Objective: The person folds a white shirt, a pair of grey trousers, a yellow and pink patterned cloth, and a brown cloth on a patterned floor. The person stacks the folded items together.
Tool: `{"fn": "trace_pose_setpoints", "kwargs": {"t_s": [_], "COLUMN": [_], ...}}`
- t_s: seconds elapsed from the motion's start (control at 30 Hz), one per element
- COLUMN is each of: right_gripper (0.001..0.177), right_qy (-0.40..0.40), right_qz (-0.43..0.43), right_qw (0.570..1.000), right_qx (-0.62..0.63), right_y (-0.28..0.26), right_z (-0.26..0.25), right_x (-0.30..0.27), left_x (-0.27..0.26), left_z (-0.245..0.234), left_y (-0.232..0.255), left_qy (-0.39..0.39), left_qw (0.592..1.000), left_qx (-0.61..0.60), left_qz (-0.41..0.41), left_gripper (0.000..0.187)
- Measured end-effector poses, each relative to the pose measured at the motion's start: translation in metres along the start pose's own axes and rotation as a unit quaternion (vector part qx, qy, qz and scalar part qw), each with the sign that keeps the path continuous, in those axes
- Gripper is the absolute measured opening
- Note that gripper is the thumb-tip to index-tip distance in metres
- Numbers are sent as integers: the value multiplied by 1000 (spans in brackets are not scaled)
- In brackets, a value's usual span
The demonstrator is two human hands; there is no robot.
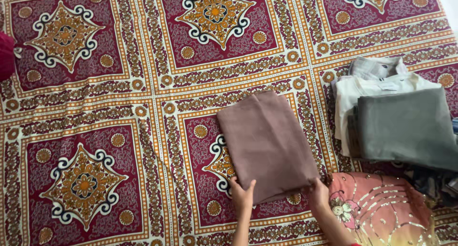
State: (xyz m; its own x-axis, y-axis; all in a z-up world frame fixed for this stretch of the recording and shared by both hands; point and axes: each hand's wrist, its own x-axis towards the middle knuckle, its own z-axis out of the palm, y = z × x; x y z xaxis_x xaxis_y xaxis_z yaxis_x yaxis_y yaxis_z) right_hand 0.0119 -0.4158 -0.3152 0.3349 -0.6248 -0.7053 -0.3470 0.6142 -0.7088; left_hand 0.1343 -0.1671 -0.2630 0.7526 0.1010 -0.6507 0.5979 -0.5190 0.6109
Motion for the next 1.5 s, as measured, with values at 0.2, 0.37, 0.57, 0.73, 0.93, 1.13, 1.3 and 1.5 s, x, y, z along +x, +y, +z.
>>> {"fn": "trace_pose_setpoints", "kwargs": {"t_s": [0.2,0.37,0.57,0.73,0.93,1.13,1.3,1.5], "right_gripper": [40,79,97,102,53,39,51,58], "right_qy": [74,117,71,-27,-150,-204,-275,-287], "right_qz": [-64,-433,-379,-158,9,174,228,65], "right_qw": [977,754,781,888,962,961,929,955], "right_qx": [-190,-480,-492,-431,-226,-69,96,29], "right_y": [-4,-11,-32,-33,-24,-40,-60,-71], "right_z": [-15,9,69,105,117,66,15,-48], "right_x": [-13,-12,28,55,42,-13,-74,-134], "left_x": [47,62,86,97,73,28,-16,-55], "left_z": [15,7,0,3,-19,-66,-79,-95], "left_y": [-58,-102,-62,-7,15,-17,-60,-73], "left_qy": [-102,-113,-61,-73,-141,-234,-211,-187], "left_qw": [986,991,996,957,931,913,959,936], "left_qx": [-129,8,-31,-278,-334,-329,-186,-238], "left_qz": [-25,77,52,-39,-42,-61,-10,178], "left_gripper": [57,46,47,54,60,61,56,42]}}
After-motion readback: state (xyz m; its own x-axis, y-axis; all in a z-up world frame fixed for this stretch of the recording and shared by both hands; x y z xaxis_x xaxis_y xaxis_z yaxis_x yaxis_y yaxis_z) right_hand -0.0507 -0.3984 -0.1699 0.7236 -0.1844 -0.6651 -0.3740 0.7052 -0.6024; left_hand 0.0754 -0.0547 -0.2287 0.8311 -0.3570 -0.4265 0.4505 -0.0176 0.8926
